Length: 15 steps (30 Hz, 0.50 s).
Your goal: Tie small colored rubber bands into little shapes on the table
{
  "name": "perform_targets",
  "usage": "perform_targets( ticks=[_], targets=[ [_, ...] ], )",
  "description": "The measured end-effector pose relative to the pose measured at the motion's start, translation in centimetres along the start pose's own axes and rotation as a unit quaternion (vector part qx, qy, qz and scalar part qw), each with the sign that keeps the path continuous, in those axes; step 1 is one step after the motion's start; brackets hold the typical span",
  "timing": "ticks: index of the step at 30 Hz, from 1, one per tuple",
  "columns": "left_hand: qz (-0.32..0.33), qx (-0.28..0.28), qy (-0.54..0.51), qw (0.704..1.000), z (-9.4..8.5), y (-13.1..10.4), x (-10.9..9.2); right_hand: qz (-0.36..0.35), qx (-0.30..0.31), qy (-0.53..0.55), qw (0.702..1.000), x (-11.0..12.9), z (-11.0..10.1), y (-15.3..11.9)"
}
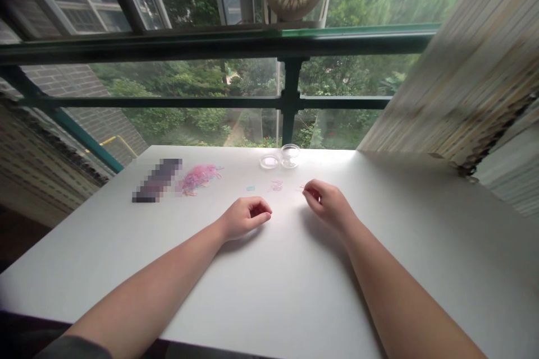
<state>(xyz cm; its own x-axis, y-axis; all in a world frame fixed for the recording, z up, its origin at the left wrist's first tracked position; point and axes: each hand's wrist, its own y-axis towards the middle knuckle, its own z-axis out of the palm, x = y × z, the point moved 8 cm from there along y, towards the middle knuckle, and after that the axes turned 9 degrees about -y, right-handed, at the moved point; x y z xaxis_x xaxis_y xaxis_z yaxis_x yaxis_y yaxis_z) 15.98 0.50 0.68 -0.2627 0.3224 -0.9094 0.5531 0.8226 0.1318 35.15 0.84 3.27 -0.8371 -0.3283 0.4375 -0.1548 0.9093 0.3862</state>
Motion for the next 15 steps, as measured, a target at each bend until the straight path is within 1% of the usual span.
perform_targets(
  ticks=[3,4,6,7,10,15],
  targets=[
    [0.001,0.01,0.005,1.0,0.0,0.0,0.2,0.101,-0.098,-0.06,0.988,-4.5,-2.6,0.3],
    [-0.001,0.011,0.006,1.0,-0.1,0.0,0.2,0.132,-0.119,-0.07,0.982,-5.8,-3.2,0.2],
    [-0.003,0.017,0.016,1.0,-0.2,0.1,0.4,0.189,-0.138,-0.08,0.969,-8.1,-3.8,-0.1],
    [-0.002,0.021,0.02,1.0,-0.3,0.1,0.5,0.212,-0.136,-0.083,0.964,-9.0,-3.8,-0.3],
    [-0.002,0.037,0.029,0.999,-0.3,0.2,0.5,0.242,-0.126,-0.081,0.959,-10.1,-3.6,-0.5],
    [-0.004,0.042,0.041,0.998,-0.3,0.1,0.3,0.239,-0.117,-0.066,0.962,-9.7,-2.9,-0.3]
  ],
)
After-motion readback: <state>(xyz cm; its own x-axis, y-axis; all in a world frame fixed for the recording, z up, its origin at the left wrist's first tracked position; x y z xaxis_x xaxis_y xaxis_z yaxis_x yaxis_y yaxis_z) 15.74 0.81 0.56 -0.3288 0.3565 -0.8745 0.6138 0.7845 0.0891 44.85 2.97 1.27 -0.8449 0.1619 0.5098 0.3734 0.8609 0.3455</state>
